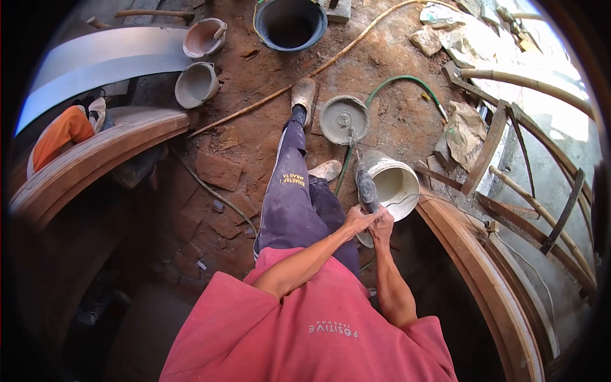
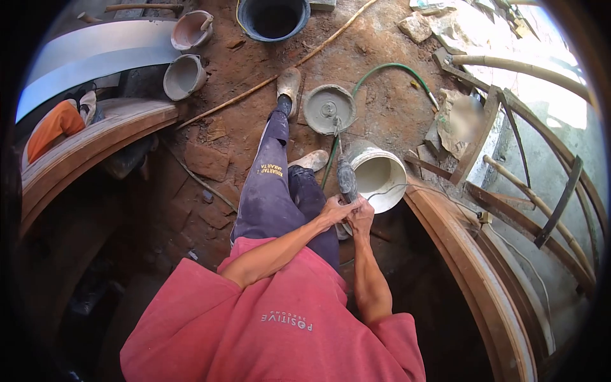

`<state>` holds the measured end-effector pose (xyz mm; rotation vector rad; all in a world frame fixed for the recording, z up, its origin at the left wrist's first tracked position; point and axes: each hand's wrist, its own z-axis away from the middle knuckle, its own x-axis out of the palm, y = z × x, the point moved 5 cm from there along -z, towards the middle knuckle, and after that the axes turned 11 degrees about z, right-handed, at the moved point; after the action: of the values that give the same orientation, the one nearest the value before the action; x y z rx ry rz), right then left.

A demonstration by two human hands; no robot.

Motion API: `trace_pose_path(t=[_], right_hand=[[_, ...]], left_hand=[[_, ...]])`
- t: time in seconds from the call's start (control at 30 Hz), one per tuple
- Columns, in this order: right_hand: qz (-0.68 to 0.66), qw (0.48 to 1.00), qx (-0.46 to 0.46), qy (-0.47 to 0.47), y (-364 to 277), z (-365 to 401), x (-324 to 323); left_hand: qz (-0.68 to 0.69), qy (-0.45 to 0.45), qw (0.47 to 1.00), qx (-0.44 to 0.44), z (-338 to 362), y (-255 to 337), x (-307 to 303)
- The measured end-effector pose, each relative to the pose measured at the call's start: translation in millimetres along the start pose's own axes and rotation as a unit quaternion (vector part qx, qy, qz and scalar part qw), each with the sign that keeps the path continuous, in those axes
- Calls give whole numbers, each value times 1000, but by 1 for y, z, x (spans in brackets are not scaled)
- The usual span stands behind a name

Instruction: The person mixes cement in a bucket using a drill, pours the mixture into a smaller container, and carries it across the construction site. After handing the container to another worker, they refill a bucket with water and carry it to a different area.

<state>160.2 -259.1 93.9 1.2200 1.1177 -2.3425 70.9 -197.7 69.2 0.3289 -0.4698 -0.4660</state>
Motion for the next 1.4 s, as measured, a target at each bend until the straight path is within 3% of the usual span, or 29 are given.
trace_pose_path(t=[0.03, 0.17, 0.3, 0.37, 0.47, 0.5, 0.53, 0.6, 0.63, 0.67, 0.73, 0.8, 0.87, 0.9, 0.93, 1.0, 1.07, 1.13, 1.17, 1.2, 1.27, 1.33, 1.4], right_hand=[[-26, 999, 37, 10, 5, 4, 5], [-22, 995, 39, 93, 3, 24, 3], [-31, 992, 49, 116, 7, 33, 6], [-9, 986, 123, 113, -3, 27, 1], [-51, 973, 177, 143, 2, 50, 6], [-72, 971, 149, 175, 2, 54, 6], [-74, 969, 153, 178, 14, 59, 12], [12, 984, 73, 159, 26, 56, 21], [-63, 979, 167, 99, 13, 53, 11], [-67, 978, 168, 100, 12, 56, 13], [-99, 971, 132, 173, 10, 59, 16], [-93, 971, 119, 184, 10, 58, 16], [-61, 969, 186, 151, 10, 55, 18], [-79, 955, 252, 136, 10, 58, 20], [-84, 955, 251, 136, 5, 57, 25], [-299, 867, 335, 215, 11, 68, 34], [-349, 839, 363, 205, 27, 74, 43], [-502, 721, 420, 230, 41, 85, 58], [-533, 686, 420, 262, 48, 86, 68], [-535, 684, 421, 262, 52, 84, 64], [-588, 593, 518, 185, 55, 88, 65], [-604, 579, 510, 199, 63, 91, 70], [-677, 536, 480, 155, 65, 93, 80]], left_hand=[[-24, 1, 1000, -17, -1, -4, -2], [-38, -5, 998, -43, 12, 1, 1], [-19, -9, 999, -38, 20, -1, 9], [-90, 47, 994, -44, 10, -19, 2], [-138, 3, 989, -57, 23, -10, 7], [-140, 15, 989, -41, 19, -20, 5], [-145, 12, 989, -42, 17, -31, 6], [-63, 31, 996, -57, 10, -44, 5], [-85, 37, 992, -88, 18, -34, 6], [-89, 39, 991, -88, 19, -34, 4], [-147, 26, 986, -77, 17, -26, 1], [-131, 5, 983, -128, 17, -34, 0], [-112, 20, 984, -135, 14, -40, -3], [-103, 6, 991, -91, 16, -37, 0], [-106, 9, 990, -89, 10, -42, -4], [-119, -4, 990, -71, 4, -48, -4], [-125, 11, 990, -63, 7, -50, -5], [-84, -32, 989, -114, 12, -52, -2], [-87, -32, 989, -113, 12, -48, -2], [-145, -10, 985, -89, 16, -39, -2], [-203, 11, 977, -69, 20, -40, -1], [-200, 13, 979, -46, 15, -42, 1], [-216, 11, 975, -46, 15, -38, 0]])
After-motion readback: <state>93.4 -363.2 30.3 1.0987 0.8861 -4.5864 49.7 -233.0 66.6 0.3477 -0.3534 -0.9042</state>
